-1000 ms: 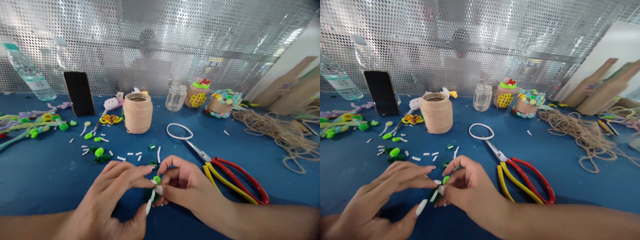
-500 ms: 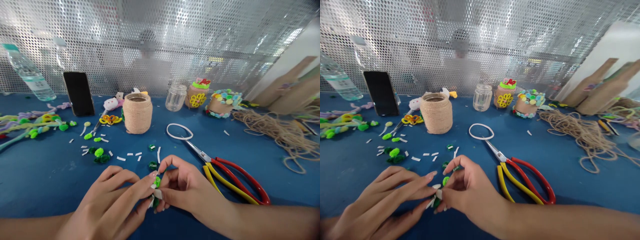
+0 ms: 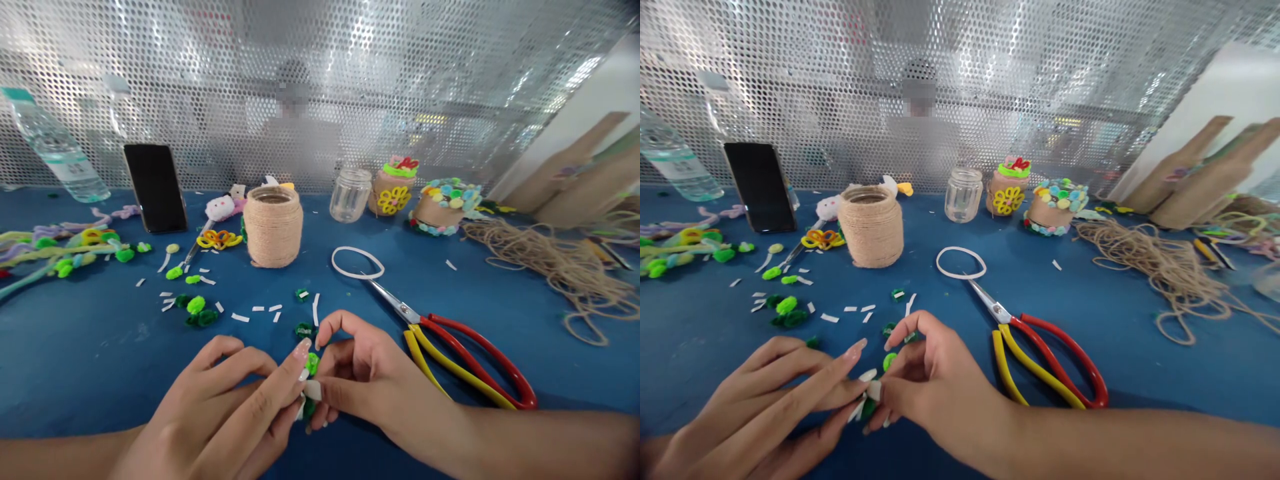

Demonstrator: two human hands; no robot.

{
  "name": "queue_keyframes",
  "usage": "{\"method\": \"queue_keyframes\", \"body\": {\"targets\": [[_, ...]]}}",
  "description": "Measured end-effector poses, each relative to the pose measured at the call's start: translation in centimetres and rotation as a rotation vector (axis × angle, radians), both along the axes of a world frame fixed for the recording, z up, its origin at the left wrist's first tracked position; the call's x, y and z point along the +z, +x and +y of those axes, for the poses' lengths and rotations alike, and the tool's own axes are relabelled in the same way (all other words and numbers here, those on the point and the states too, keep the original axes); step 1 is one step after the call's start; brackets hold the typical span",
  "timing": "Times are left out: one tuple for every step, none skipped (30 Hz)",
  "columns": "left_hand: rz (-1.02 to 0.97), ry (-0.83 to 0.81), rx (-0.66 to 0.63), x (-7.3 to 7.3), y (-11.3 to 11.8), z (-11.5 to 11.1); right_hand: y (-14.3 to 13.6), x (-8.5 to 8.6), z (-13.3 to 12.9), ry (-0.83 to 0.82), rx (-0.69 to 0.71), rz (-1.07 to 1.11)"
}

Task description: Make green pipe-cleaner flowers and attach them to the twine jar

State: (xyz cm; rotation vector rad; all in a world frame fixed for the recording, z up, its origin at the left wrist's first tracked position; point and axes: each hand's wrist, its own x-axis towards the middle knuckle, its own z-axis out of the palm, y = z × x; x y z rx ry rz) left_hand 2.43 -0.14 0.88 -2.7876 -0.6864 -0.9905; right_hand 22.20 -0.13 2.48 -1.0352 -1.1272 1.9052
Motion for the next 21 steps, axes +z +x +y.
{"method": "queue_keyframes", "body": {"targets": [[0.007, -0.005, 0.010, -0.1, -0.1, 0.0, 0.0, 0.0, 0.0, 0.001, 0.000, -0.008], [0.019, -0.020, 0.027, -0.1, -0.1, -0.1, 0.0, 0.1, 0.0, 0.002, 0.002, -0.013], [0.031, -0.025, 0.036, -0.2, -0.2, -0.2, 0.0, 0.0, 0.0, 0.005, 0.003, -0.019], [0.049, -0.022, 0.040, -0.3, -0.3, -0.2, 0.0, 0.0, -0.1, 0.010, 0.003, -0.022], [0.069, -0.002, 0.028, -0.3, -0.5, -0.3, 0.0, 0.0, -0.1, 0.013, 0.004, -0.025], [0.098, 0.019, 0.016, -0.4, -0.6, -0.3, -0.1, -0.1, -0.1, 0.013, 0.002, -0.025], [0.123, 0.036, 0.013, -0.4, -0.7, -0.4, -0.1, -0.1, -0.1, 0.009, 0.000, -0.024], [0.140, 0.045, 0.017, -0.3, -0.8, -0.6, -0.1, -0.1, -0.1, 0.002, 0.000, -0.021], [0.147, 0.043, 0.030, -0.3, -0.8, -0.7, -0.1, -0.1, -0.1, -0.008, -0.002, -0.019], [0.148, 0.032, 0.043, -0.2, -0.8, -0.8, -0.1, -0.1, -0.1, -0.017, -0.006, -0.016], [0.145, 0.021, 0.044, 0.0, -0.7, -1.0, -0.2, 0.0, -0.1, -0.022, -0.011, -0.016], [0.142, 0.017, 0.033, 0.1, -0.6, -1.1, -0.2, 0.1, -0.1, -0.024, -0.015, -0.016], [0.140, 0.023, 0.012, 0.3, -0.5, -1.2, -0.2, 0.2, -0.1, -0.025, -0.020, -0.017], [0.140, 0.030, -0.002, 0.4, -0.4, -1.3, -0.2, 0.2, -0.1, -0.024, -0.023, -0.018], [0.139, 0.035, -0.010, 0.5, -0.2, -1.2, -0.2, 0.2, -0.1, -0.024, -0.024, -0.017], [0.137, 0.034, -0.009, 0.6, -0.1, -1.2, -0.3, 0.2, -0.2, -0.025, -0.023, -0.011], [0.125, 0.026, -0.001, 0.7, 0.0, -1.1, -0.3, 0.1, -0.2, -0.026, -0.018, 0.002], [0.092, 0.019, 0.011, 0.6, 0.2, -0.9, -0.3, 0.0, -0.2, -0.027, -0.013, 0.021], [0.052, 0.009, 0.020, 0.6, 0.4, -0.8, -0.3, -0.1, -0.3, -0.027, -0.009, 0.042], [0.007, 0.001, 0.026, 0.6, 0.5, -0.6, -0.3, -0.2, -0.3, -0.026, -0.009, 0.061], [-0.037, -0.010, 0.035, 0.5, 0.7, -0.4, -0.3, -0.3, -0.4, -0.020, -0.013, 0.078]]}}
